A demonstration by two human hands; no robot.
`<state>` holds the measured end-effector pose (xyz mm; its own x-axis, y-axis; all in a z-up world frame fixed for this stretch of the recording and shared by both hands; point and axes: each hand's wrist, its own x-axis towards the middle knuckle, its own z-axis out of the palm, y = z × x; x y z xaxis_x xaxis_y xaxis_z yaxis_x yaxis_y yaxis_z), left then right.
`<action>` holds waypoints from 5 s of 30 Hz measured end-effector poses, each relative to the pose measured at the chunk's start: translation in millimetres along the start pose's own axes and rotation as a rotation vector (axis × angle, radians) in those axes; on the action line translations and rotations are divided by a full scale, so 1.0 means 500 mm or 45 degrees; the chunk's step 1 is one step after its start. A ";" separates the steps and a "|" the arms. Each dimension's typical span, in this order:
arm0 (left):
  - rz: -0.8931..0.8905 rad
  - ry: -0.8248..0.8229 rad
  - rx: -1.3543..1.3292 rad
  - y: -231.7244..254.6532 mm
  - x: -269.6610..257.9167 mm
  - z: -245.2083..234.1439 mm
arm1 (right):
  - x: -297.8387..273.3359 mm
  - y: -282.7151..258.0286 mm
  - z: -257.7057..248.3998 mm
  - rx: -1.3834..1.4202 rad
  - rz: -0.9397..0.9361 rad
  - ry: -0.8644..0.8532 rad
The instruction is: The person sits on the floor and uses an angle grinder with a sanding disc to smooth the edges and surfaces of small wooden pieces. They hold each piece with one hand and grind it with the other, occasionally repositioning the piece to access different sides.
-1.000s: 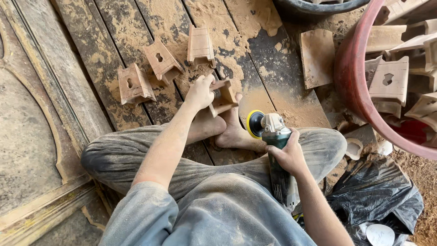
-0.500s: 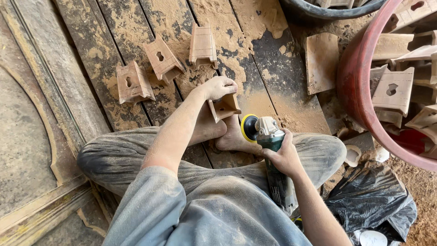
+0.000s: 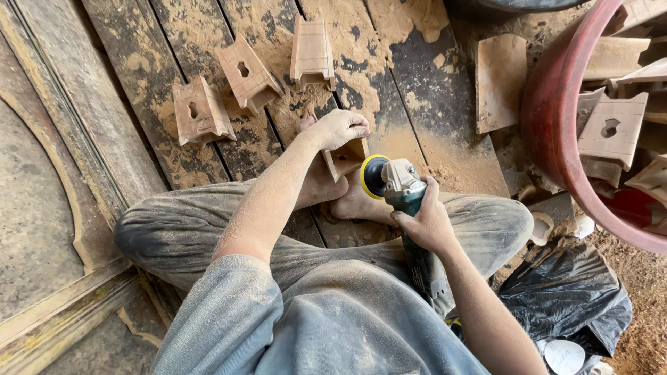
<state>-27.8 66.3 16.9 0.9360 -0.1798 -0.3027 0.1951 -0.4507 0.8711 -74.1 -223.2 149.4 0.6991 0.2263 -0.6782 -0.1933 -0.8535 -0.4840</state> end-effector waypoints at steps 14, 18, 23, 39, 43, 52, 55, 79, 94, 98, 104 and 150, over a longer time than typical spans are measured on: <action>0.006 0.000 -0.010 -0.018 0.013 0.020 | 0.013 -0.004 0.010 -0.055 0.070 0.007; -0.013 0.017 -0.029 -0.015 0.011 0.021 | 0.020 0.005 0.017 -0.087 0.075 0.036; 0.011 0.037 -0.042 -0.015 0.007 0.025 | 0.012 0.021 -0.003 -0.039 0.061 0.098; 0.006 0.016 0.023 0.010 -0.006 0.027 | 0.013 0.002 0.008 -0.111 0.043 0.060; -0.008 0.015 0.025 0.039 -0.024 0.024 | -0.002 0.005 0.015 -0.092 0.036 0.068; -0.010 0.030 0.033 0.016 -0.004 0.042 | 0.010 0.012 0.013 -0.045 0.015 0.043; -0.006 0.045 0.022 0.011 0.002 0.038 | 0.015 0.006 0.009 -0.058 0.007 0.039; -0.106 0.013 0.208 -0.030 0.110 0.052 | -0.044 0.049 -0.059 0.189 0.177 0.152; -0.354 0.058 0.220 0.002 0.125 0.063 | -0.021 0.010 0.004 0.135 -0.054 -0.097; -0.309 0.044 0.240 0.013 0.111 0.058 | -0.022 0.008 0.012 0.085 -0.061 -0.080; -0.283 0.042 0.237 0.002 0.125 0.068 | -0.013 0.009 0.022 0.048 -0.052 -0.078; -0.140 0.141 0.253 -0.006 0.113 0.090 | -0.019 0.005 0.013 0.053 -0.015 -0.041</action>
<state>11.4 17.9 -20.4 0.9408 -0.0282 -0.3379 0.2465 -0.6274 0.7387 -85.7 -224.7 150.9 0.6789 0.2517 -0.6898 -0.2145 -0.8304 -0.5141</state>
